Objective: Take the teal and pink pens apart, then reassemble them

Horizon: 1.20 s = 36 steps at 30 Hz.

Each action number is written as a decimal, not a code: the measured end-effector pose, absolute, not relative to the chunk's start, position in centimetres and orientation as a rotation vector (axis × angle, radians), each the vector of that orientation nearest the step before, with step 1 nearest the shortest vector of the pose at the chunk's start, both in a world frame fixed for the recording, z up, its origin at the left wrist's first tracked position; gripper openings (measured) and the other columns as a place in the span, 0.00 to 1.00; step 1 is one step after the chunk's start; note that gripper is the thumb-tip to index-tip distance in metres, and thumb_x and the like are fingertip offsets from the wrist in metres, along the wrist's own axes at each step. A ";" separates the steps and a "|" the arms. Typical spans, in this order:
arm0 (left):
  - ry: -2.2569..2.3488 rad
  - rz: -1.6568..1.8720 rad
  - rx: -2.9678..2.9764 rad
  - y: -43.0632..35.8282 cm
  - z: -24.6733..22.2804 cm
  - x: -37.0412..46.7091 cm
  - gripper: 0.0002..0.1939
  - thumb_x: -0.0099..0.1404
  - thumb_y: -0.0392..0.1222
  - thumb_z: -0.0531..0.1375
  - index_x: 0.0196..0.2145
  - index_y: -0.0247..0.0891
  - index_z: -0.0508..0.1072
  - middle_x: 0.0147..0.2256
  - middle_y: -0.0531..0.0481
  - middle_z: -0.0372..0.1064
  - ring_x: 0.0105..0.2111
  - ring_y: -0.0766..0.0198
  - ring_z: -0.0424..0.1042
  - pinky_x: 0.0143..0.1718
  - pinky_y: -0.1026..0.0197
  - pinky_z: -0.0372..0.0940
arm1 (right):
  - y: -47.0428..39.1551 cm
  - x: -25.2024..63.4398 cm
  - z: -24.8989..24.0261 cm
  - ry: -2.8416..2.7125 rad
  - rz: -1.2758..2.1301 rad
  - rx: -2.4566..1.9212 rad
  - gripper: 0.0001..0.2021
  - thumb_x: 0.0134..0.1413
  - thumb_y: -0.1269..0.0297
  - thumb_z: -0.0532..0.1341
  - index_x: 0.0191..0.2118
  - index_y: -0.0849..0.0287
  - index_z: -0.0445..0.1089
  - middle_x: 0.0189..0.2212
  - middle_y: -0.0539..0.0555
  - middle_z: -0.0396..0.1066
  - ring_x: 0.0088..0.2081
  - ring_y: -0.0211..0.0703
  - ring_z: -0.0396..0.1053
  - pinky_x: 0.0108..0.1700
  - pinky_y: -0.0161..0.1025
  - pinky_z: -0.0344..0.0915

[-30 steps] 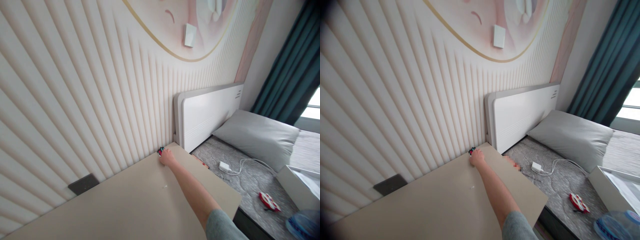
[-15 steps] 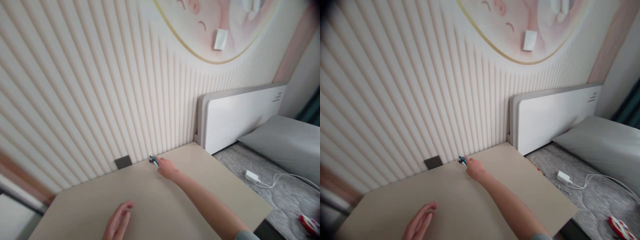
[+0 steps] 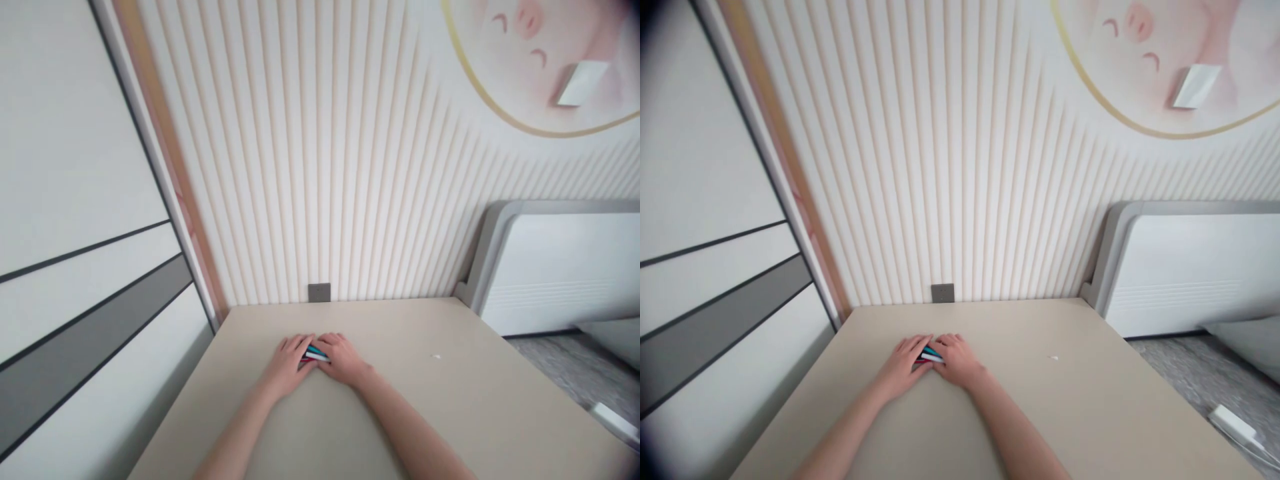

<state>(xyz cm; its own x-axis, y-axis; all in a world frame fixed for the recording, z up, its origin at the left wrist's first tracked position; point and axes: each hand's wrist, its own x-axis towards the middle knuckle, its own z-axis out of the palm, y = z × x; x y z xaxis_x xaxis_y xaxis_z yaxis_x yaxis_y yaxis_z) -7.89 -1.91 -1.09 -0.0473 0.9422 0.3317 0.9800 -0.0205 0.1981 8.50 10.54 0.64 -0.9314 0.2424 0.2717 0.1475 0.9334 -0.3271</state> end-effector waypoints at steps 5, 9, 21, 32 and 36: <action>-2.136 -0.639 -2.080 -2.1 -1.6 -7.8 0.21 0.69 0.50 0.54 0.58 0.43 0.64 0.50 0.45 0.67 0.51 0.54 0.64 0.55 0.49 0.59 | 11.4 11.1 -0.1 -2.687 0.601 -0.241 0.27 0.56 0.50 0.62 0.59 0.51 0.62 0.52 0.57 0.68 0.53 0.49 0.65 0.56 0.45 0.57; -2.121 -0.666 -2.115 -2.3 -1.6 -7.9 0.20 0.69 0.47 0.54 0.57 0.42 0.65 0.51 0.44 0.66 0.51 0.54 0.64 0.55 0.50 0.59 | 12.1 12.4 -0.6 -2.683 0.641 -0.348 0.22 0.61 0.56 0.57 0.60 0.52 0.61 0.55 0.57 0.66 0.55 0.48 0.64 0.58 0.45 0.58; -2.121 -0.628 -2.127 -1.3 -1.5 -8.1 0.20 0.70 0.46 0.52 0.59 0.49 0.64 0.53 0.47 0.64 0.53 0.54 0.63 0.56 0.48 0.58 | 12.4 11.7 -1.6 -2.630 0.654 -0.435 0.18 0.66 0.60 0.51 0.58 0.52 0.65 0.57 0.56 0.65 0.58 0.46 0.61 0.60 0.46 0.56; -2.129 -0.705 -2.150 -1.2 -0.6 -7.8 0.15 0.69 0.44 0.54 0.52 0.47 0.70 0.53 0.47 0.64 0.53 0.54 0.63 0.57 0.48 0.59 | 13.8 11.3 -3.3 -2.380 0.884 -0.443 0.12 0.59 0.63 0.58 0.48 0.53 0.73 0.49 0.57 0.70 0.51 0.48 0.66 0.56 0.48 0.62; -2.073 -0.756 -2.178 -1.0 -0.6 -7.7 0.14 0.70 0.42 0.54 0.51 0.46 0.71 0.52 0.48 0.65 0.53 0.55 0.64 0.57 0.48 0.59 | 13.8 11.4 -3.2 -2.348 0.911 -0.416 0.11 0.62 0.62 0.56 0.45 0.53 0.75 0.46 0.56 0.72 0.49 0.46 0.68 0.53 0.47 0.65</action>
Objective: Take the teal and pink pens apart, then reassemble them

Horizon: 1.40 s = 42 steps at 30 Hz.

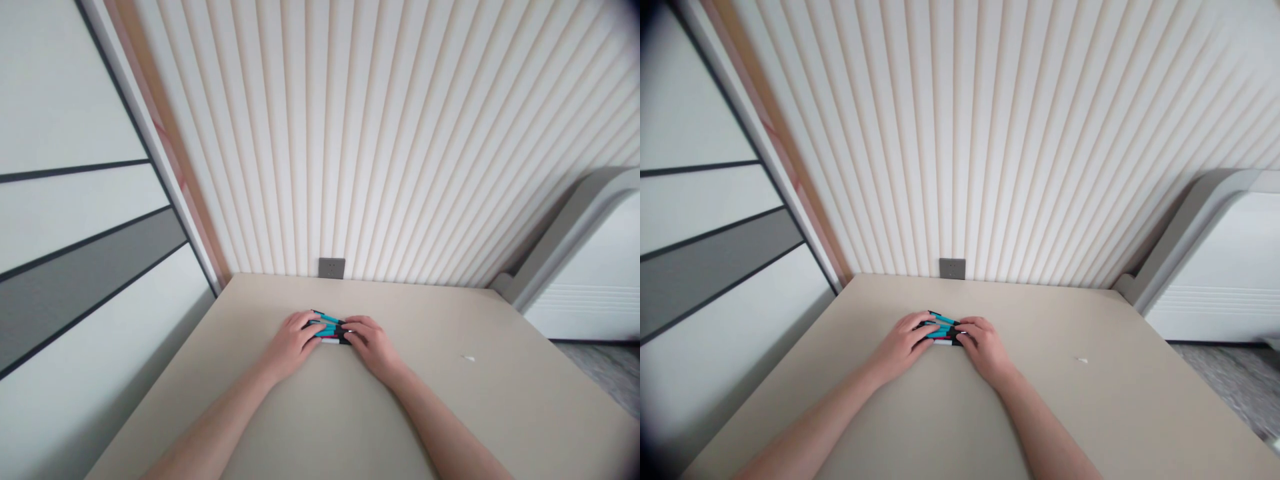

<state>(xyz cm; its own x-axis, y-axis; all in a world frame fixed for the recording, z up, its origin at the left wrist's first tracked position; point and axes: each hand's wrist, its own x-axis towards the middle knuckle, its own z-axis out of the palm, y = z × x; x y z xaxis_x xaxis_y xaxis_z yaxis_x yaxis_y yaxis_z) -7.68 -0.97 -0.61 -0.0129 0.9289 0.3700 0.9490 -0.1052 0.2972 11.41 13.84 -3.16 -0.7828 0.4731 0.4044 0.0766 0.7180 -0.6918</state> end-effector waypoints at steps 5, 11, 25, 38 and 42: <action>-2.045 -0.779 -2.195 -1.0 -1.0 -7.8 0.13 0.70 0.40 0.54 0.51 0.45 0.71 0.50 0.48 0.69 0.50 0.57 0.68 0.53 0.50 0.63 | 13.7 11.5 -2.8 -2.351 0.958 -0.419 0.11 0.63 0.62 0.56 0.45 0.53 0.75 0.45 0.56 0.72 0.47 0.46 0.69 0.52 0.46 0.65; -2.050 -0.807 -2.146 -0.8 -1.2 -8.0 0.12 0.70 0.37 0.53 0.48 0.43 0.72 0.49 0.48 0.71 0.51 0.57 0.68 0.54 0.49 0.63 | 13.3 11.7 -2.4 -2.498 0.853 -0.441 0.24 0.53 0.61 0.65 0.57 0.50 0.65 0.54 0.56 0.66 0.55 0.51 0.64 0.57 0.50 0.60; -2.103 -0.822 -1.987 -1.2 -0.9 -7.3 0.09 0.71 0.40 0.49 0.45 0.38 0.66 0.51 0.41 0.66 0.54 0.54 0.64 0.56 0.45 0.61 | 13.0 11.1 -1.9 -2.641 0.545 -0.408 0.25 0.58 0.64 0.59 0.61 0.52 0.60 0.58 0.58 0.61 0.59 0.50 0.59 0.58 0.50 0.57; -2.087 -0.764 -1.957 -1.3 -1.7 -7.7 0.13 0.69 0.42 0.53 0.50 0.40 0.64 0.54 0.42 0.62 0.56 0.53 0.63 0.56 0.44 0.61 | 14.6 8.8 -2.5 -2.624 0.616 -0.288 0.22 0.58 0.66 0.58 0.59 0.51 0.62 0.53 0.57 0.67 0.54 0.49 0.63 0.57 0.49 0.59; -2.040 -0.721 -1.992 -1.2 -1.7 -7.8 0.07 0.69 0.41 0.54 0.45 0.41 0.67 0.55 0.44 0.62 0.57 0.53 0.62 0.56 0.45 0.62 | 14.3 9.4 -2.5 -2.602 0.592 -0.271 0.25 0.57 0.62 0.60 0.61 0.52 0.60 0.59 0.59 0.62 0.59 0.52 0.59 0.59 0.52 0.56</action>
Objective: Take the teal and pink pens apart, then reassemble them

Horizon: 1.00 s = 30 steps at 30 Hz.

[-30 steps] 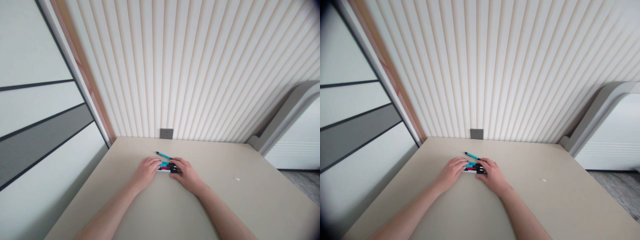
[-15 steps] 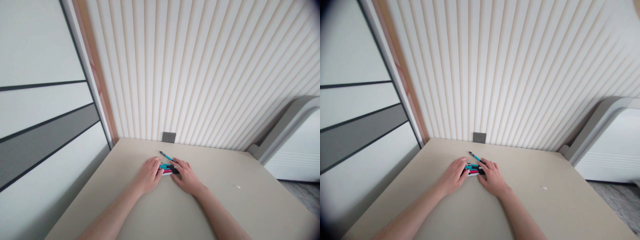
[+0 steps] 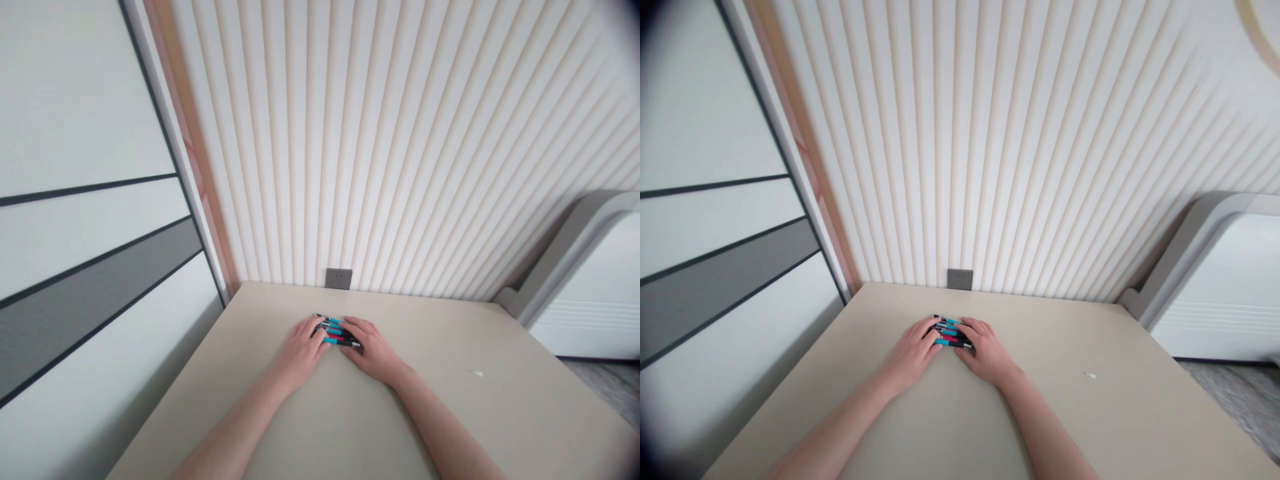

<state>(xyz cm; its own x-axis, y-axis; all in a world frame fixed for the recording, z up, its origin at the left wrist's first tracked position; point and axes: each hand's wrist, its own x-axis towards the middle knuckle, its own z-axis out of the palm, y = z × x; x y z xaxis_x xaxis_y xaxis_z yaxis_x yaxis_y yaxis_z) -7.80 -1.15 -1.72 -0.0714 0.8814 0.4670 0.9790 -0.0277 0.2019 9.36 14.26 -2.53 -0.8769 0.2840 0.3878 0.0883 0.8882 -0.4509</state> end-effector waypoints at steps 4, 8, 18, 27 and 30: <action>-1.964 -0.677 -2.045 -1.1 -1.2 -7.6 0.05 0.68 0.40 0.57 0.41 0.40 0.69 0.54 0.44 0.63 0.57 0.53 0.61 0.57 0.44 0.61 | 13.3 10.9 -2.1 -2.521 0.543 -0.256 0.25 0.58 0.59 0.60 0.60 0.54 0.61 0.61 0.61 0.58 0.60 0.54 0.56 0.60 0.54 0.55; -1.858 -0.694 -2.110 -0.9 -0.6 -7.2 0.03 0.67 0.37 0.58 0.39 0.40 0.70 0.50 0.45 0.66 0.54 0.53 0.64 0.54 0.45 0.64 | 11.8 12.8 -1.2 -2.481 0.587 -0.270 0.16 0.63 0.59 0.55 0.54 0.53 0.66 0.50 0.59 0.69 0.53 0.49 0.64 0.56 0.49 0.59; -1.813 -0.652 -2.157 -1.1 0.0 -6.3 0.08 0.71 0.42 0.54 0.41 0.40 0.71 0.34 0.48 0.69 0.37 0.58 0.69 0.41 0.54 0.65 | 12.0 13.3 -2.3 -2.498 0.703 -0.512 0.21 0.69 0.58 0.45 0.29 0.57 0.69 0.26 0.51 0.70 0.31 0.40 0.66 0.40 0.39 0.58; -1.877 -0.688 -2.296 -1.1 -0.3 -6.9 0.14 0.73 0.45 0.49 0.36 0.38 0.71 0.31 0.49 0.70 0.34 0.61 0.68 0.37 0.60 0.62 | 12.4 13.9 -1.9 -2.476 0.683 -0.399 0.14 0.65 0.54 0.53 0.41 0.55 0.72 0.34 0.55 0.73 0.37 0.45 0.67 0.41 0.41 0.61; -1.886 -0.681 -2.284 -1.0 -0.5 -7.1 0.13 0.73 0.44 0.50 0.36 0.38 0.71 0.30 0.49 0.69 0.34 0.61 0.67 0.37 0.60 0.62 | 12.6 13.9 -2.2 -2.451 0.748 -0.462 0.17 0.67 0.55 0.49 0.37 0.56 0.72 0.32 0.55 0.73 0.35 0.44 0.68 0.40 0.41 0.62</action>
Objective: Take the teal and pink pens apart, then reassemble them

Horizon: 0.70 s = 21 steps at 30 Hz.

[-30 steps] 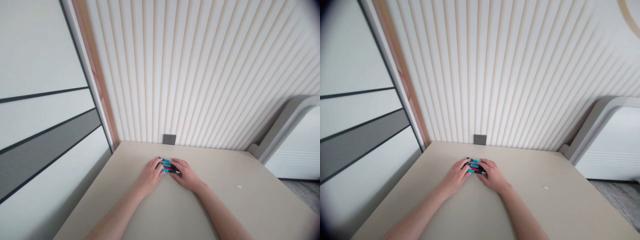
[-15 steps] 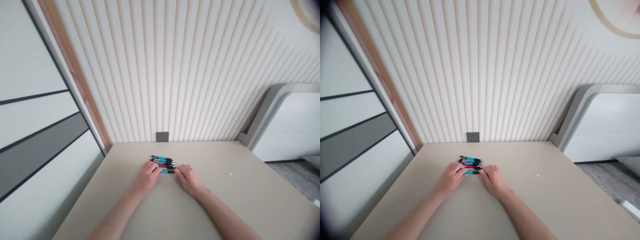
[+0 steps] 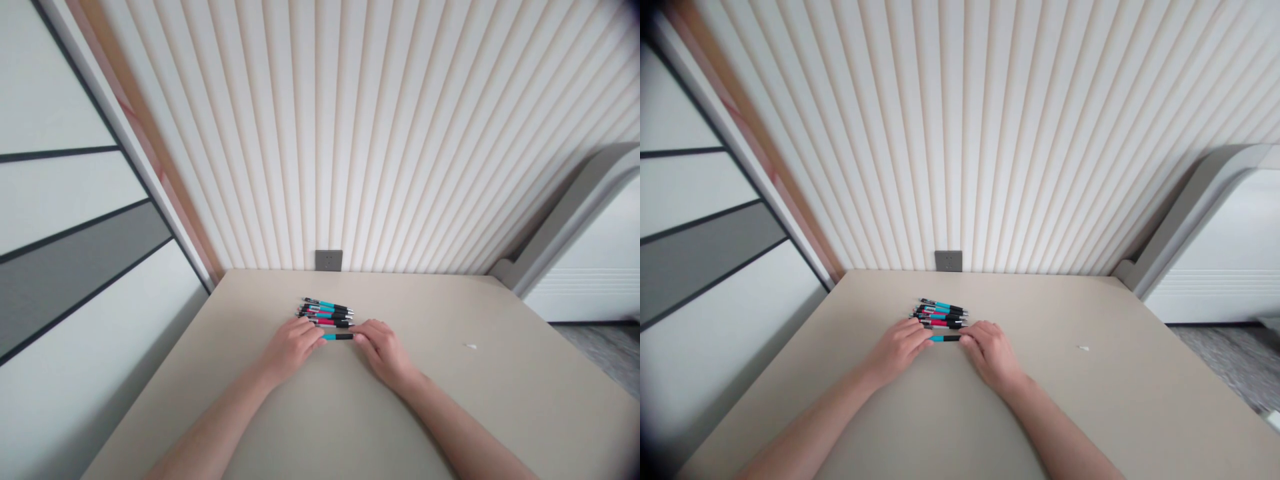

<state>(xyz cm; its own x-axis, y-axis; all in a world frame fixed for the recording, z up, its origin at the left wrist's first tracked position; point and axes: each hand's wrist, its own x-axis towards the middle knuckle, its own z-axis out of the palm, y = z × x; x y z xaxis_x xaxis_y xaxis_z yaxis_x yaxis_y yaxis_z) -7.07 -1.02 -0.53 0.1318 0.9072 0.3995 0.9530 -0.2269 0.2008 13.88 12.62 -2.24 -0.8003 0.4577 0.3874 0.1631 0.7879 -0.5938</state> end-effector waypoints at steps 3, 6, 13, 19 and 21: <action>-1.884 -0.633 -2.281 -1.0 -0.7 -7.1 0.13 0.73 0.44 0.50 0.35 0.39 0.72 0.30 0.49 0.69 0.34 0.61 0.67 0.36 0.59 0.61 | 12.6 13.8 -2.4 -2.419 0.827 -0.515 0.19 0.67 0.56 0.48 0.32 0.56 0.71 0.28 0.54 0.71 0.32 0.42 0.67 0.38 0.40 0.64; -1.903 -0.625 -2.268 -1.0 -0.7 -7.2 0.13 0.73 0.42 0.50 0.35 0.38 0.72 0.30 0.49 0.69 0.34 0.60 0.67 0.37 0.59 0.61 | 12.5 13.9 -2.3 -2.370 0.902 -0.508 0.11 0.63 0.55 0.55 0.40 0.55 0.70 0.33 0.54 0.72 0.36 0.44 0.69 0.40 0.40 0.66; -1.913 -0.671 -2.252 -0.8 -0.8 -7.1 0.13 0.73 0.42 0.50 0.35 0.38 0.71 0.31 0.48 0.70 0.34 0.61 0.67 0.36 0.59 0.62 | 12.5 13.8 -2.5 -2.306 0.992 -0.536 0.13 0.64 0.58 0.53 0.44 0.55 0.73 0.37 0.55 0.75 0.36 0.43 0.71 0.41 0.39 0.68; -1.954 -0.713 -2.249 -0.7 -1.2 -7.1 0.13 0.73 0.41 0.48 0.36 0.38 0.71 0.31 0.48 0.71 0.35 0.60 0.69 0.37 0.59 0.63 | 12.9 13.6 -2.6 -2.182 0.965 -0.507 0.12 0.62 0.58 0.56 0.42 0.55 0.74 0.37 0.56 0.75 0.36 0.44 0.70 0.41 0.41 0.68; -1.960 -0.738 -2.237 -0.7 -1.2 -7.1 0.14 0.73 0.41 0.48 0.36 0.38 0.71 0.32 0.48 0.72 0.35 0.60 0.69 0.38 0.59 0.64 | 13.1 13.7 -2.5 -2.168 0.933 -0.539 0.12 0.62 0.57 0.55 0.42 0.56 0.74 0.37 0.56 0.74 0.36 0.44 0.70 0.40 0.41 0.69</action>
<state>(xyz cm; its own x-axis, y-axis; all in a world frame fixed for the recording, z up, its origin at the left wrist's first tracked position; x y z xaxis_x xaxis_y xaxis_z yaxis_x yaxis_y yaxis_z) -7.08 -0.71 -1.19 0.0673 0.9139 0.4003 0.9510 -0.1801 0.2512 13.70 13.05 -2.46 -0.6642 0.6035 0.4412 0.0947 0.6533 -0.7512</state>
